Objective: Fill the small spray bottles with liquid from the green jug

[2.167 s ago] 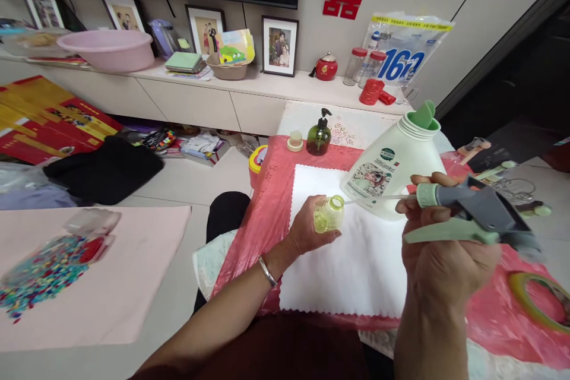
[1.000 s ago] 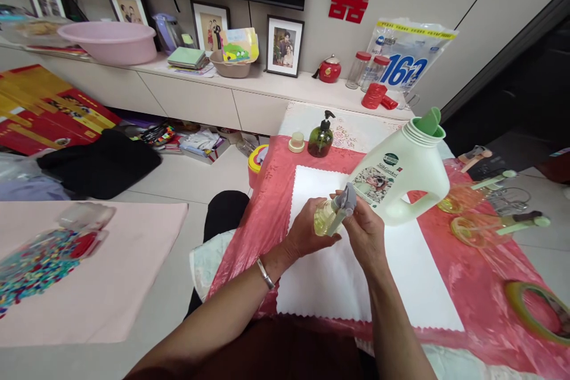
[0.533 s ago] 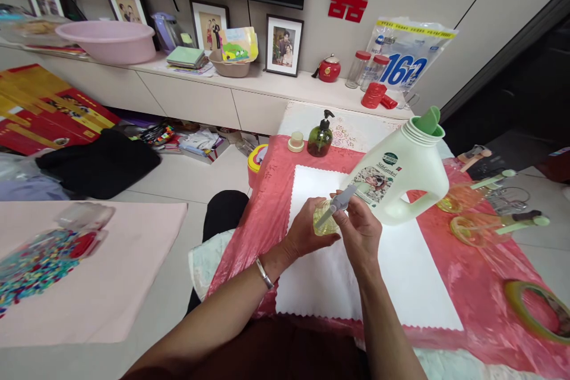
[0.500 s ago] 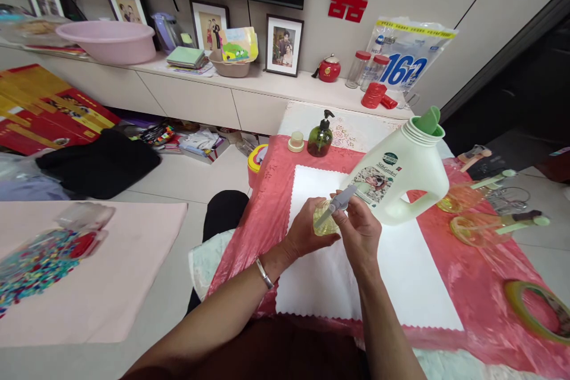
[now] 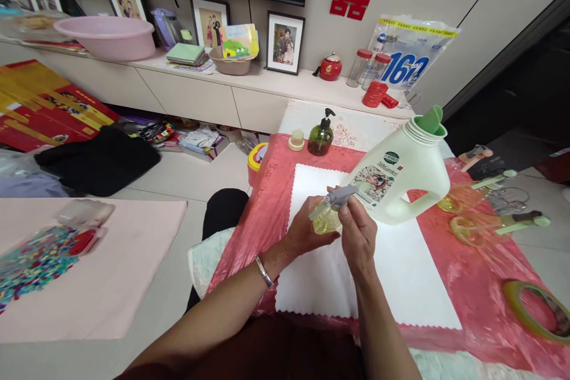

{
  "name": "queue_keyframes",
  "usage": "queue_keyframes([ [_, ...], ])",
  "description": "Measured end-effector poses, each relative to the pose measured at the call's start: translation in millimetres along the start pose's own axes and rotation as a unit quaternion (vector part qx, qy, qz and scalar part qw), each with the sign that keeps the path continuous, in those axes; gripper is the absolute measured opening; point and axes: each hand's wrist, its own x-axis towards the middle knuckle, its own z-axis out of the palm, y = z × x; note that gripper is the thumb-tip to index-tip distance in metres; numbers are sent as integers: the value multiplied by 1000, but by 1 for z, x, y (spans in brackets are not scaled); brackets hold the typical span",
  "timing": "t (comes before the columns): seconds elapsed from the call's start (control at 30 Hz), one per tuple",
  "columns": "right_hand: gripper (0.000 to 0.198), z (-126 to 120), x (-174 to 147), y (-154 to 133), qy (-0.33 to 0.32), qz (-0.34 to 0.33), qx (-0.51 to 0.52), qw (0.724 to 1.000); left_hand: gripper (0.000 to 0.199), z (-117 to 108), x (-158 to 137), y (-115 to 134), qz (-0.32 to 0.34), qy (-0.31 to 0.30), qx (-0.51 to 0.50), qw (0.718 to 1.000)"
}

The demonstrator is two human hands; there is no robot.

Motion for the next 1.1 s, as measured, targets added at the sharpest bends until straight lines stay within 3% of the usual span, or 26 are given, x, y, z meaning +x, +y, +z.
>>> queue_keyframes([
  [0.2, 36, 0, 4, 10, -5, 16, 63, 998, 49, -3, 7, 4, 11, -59, -29, 998],
  [0.27, 36, 1, 6, 12, -9, 18, 79, 997, 58, -3, 7, 4, 8, -54, -49, 997],
  [0.4, 35, 3, 9, 8, -6, 14, 84, 996, 78, 1, 3, 2, -9, 23, -38, 999],
  [0.53, 34, 4, 10, -3, -3, 2, 58, 998, 61, 1, 1, 6, 4, 6, -43, 999],
  [0.77, 44, -4, 5, 8, -43, 8, 97, 994, 82, 3, -1, -5, -27, 12, -56, 998],
  [1.0, 37, -3, 6, 17, -13, 14, 101, 995, 83, 2, 0, -4, -27, 9, -49, 998],
  [1.1, 35, 2, 5, 14, -1, 12, 90, 996, 70, -1, 2, 6, -5, -6, -35, 999],
])
